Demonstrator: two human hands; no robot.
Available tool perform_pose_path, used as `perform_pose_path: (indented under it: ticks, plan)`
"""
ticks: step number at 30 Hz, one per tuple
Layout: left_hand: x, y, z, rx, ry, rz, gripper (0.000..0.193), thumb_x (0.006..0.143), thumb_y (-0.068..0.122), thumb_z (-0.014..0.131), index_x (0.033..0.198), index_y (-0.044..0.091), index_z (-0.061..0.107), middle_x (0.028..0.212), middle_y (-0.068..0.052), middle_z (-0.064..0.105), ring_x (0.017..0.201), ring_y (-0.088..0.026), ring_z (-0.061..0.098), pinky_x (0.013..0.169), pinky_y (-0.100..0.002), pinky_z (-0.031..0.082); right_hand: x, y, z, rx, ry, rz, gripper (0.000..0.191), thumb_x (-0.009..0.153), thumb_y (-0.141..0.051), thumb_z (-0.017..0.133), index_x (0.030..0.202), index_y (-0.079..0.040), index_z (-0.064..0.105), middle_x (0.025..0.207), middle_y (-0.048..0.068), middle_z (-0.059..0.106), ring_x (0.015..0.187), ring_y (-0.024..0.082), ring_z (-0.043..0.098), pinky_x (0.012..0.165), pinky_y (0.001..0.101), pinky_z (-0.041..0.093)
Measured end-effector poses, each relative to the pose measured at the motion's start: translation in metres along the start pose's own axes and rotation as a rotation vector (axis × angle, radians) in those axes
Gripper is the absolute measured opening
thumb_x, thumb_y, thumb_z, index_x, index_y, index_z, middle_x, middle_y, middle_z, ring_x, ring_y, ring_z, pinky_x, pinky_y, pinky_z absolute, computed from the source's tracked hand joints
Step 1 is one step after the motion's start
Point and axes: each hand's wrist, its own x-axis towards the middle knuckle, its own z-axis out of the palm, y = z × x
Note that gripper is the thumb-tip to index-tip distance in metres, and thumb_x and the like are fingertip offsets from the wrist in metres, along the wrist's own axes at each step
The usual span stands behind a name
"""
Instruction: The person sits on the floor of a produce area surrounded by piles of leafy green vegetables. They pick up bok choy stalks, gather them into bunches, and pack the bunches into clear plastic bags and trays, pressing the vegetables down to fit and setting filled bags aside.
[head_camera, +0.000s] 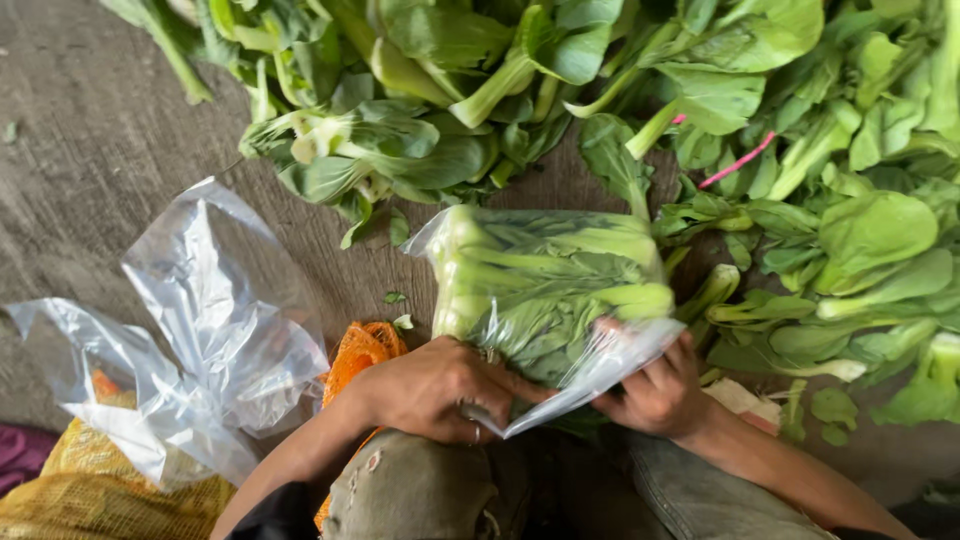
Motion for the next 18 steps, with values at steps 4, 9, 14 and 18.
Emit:
perform_pose_path:
  ticks: [4, 9, 14, 18]
  plan:
    - [0.002, -0.011, 0.0, -0.143, -0.091, 0.004, 0.012, 0.082, 0.007, 0.075, 0.092, 0.007, 0.068, 0.143, -0.009, 0.067, 0.108, -0.03, 0.074, 0.084, -0.039, 0.058, -0.015, 0.001, 0.008, -0.102, 0.033, -0.088, 0.046, 0.092, -0.048, 0.07, 0.099, -0.002, 0.068, 0.125, 0.019, 0.068, 0.097, 0.039, 0.059, 0.088, 0.0507, 0.044]
    - [-0.003, -0.017, 0.008, -0.183, -0.111, -0.003, 0.013, 0.082, 0.006, 0.076, 0.093, 0.006, 0.068, 0.147, -0.01, 0.065, 0.114, -0.03, 0.073, 0.087, -0.039, 0.058, -0.021, 0.001, 0.015, -0.096, 0.085, -0.116, 0.043, 0.097, -0.046, 0.068, 0.106, -0.004, 0.067, 0.125, 0.016, 0.068, 0.097, 0.033, 0.061, 0.086, 0.0467, 0.043]
    - [-0.004, -0.02, 0.015, -0.165, -0.128, -0.008, 0.014, 0.083, 0.007, 0.076, 0.095, 0.005, 0.069, 0.148, -0.01, 0.063, 0.121, -0.03, 0.069, 0.09, -0.04, 0.057, -0.023, -0.004, 0.018, -0.177, 0.097, -0.112, 0.036, 0.095, -0.04, 0.063, 0.103, -0.005, 0.07, 0.122, 0.013, 0.071, 0.094, 0.032, 0.06, 0.081, 0.0468, 0.042]
    - [-0.003, -0.015, 0.021, -0.242, -0.072, 0.03, 0.01, 0.09, 0.01, 0.076, 0.097, 0.006, 0.07, 0.147, -0.012, 0.064, 0.122, -0.028, 0.071, 0.093, -0.037, 0.059, -0.029, -0.004, 0.024, -0.282, 0.122, -0.145, 0.024, 0.097, -0.028, 0.066, 0.103, -0.006, 0.072, 0.126, 0.01, 0.072, 0.1, 0.03, 0.06, 0.083, 0.0467, 0.043]
